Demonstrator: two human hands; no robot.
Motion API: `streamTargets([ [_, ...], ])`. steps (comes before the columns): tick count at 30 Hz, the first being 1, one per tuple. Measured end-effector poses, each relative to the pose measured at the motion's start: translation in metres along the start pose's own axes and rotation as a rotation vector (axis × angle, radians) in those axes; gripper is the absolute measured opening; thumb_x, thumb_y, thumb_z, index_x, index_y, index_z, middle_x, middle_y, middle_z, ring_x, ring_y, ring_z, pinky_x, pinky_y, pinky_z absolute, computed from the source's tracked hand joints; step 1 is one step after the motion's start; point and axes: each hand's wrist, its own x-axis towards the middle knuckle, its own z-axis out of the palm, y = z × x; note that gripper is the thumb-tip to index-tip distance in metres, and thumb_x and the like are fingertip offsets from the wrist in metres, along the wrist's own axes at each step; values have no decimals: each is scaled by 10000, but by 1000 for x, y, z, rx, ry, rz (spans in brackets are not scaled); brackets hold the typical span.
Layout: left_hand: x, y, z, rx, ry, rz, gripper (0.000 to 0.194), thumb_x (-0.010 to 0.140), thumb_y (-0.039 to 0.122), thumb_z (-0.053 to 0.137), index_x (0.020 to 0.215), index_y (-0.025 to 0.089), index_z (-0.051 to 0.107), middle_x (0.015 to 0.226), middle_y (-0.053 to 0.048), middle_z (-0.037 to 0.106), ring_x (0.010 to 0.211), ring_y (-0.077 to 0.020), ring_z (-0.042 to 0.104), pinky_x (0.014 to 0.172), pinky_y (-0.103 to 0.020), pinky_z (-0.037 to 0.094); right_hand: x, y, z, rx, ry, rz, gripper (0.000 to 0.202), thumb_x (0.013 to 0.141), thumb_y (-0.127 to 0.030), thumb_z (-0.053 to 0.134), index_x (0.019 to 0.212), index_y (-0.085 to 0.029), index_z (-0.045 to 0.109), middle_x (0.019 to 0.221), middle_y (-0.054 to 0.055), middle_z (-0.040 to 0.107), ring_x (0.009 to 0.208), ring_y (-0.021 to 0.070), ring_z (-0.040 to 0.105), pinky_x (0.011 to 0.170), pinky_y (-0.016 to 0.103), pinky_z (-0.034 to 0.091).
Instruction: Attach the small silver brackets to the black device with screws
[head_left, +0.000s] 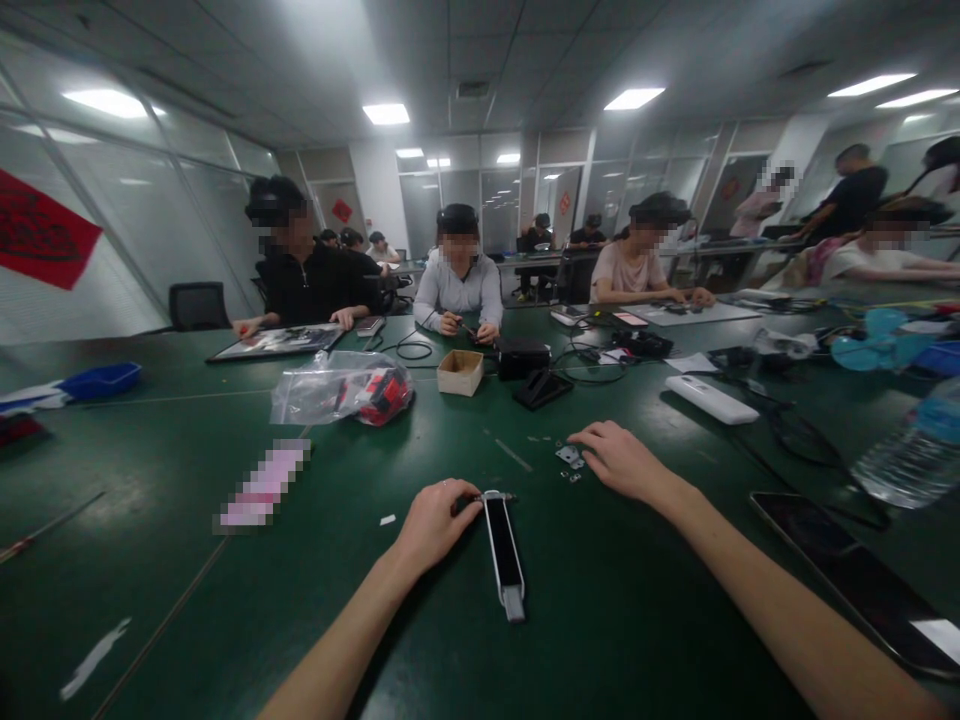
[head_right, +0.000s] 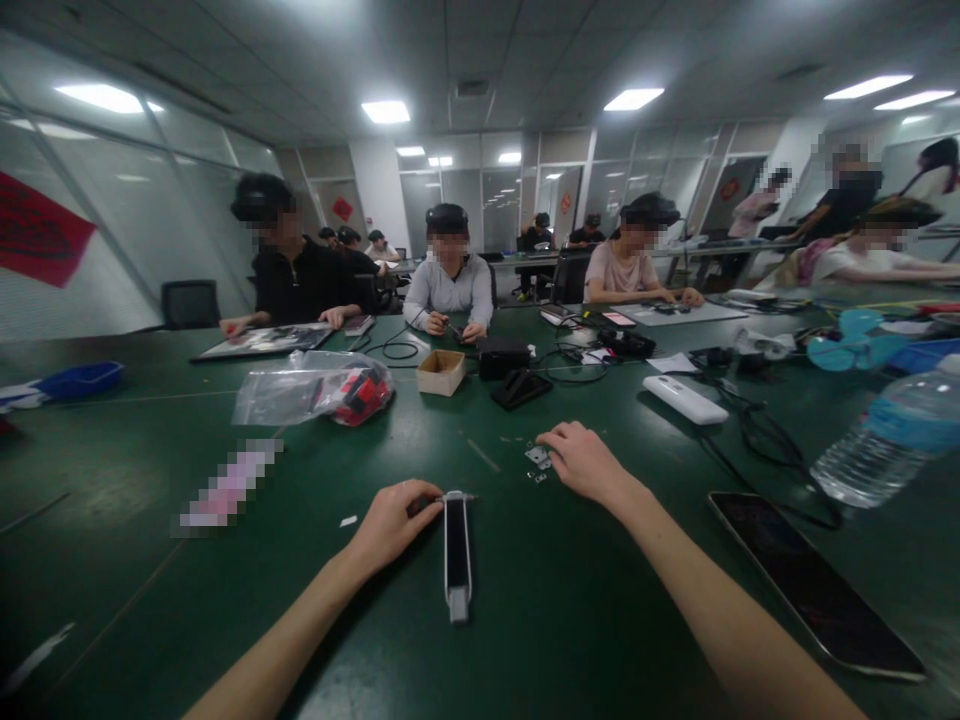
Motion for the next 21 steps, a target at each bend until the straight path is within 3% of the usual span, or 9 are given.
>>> streamTargets([
  [8,0,1,-1,-2,4,15,199,862,308,508,948,198,650,829,-21,645,711,-152,567,659,-247,414,0,-6,8,-9,-27,-79,311,872,-226,438,1108,-244,640,1116,96,564,1048,254,467,861,419,416],
  [14,-1,0,0,2,-1,18,197,864,309,506,949,199,646,832,-18,643,716,-150,564,663,-248,411,1,-4,7,-62,-16,-19,285,867,-202,433,1011,-210,678,1101,114,574,1066,272,459,851,422,403],
  [21,-1,-1,1,12,9,14,195,854,309,518,960,200,641,832,-12,643,695,-146,562,644,-247,412,0,-23,-2,-56,-68,-103,238,866,-270,465,933,-191,679,934,94,616,897,223,519,779,357,408],
])
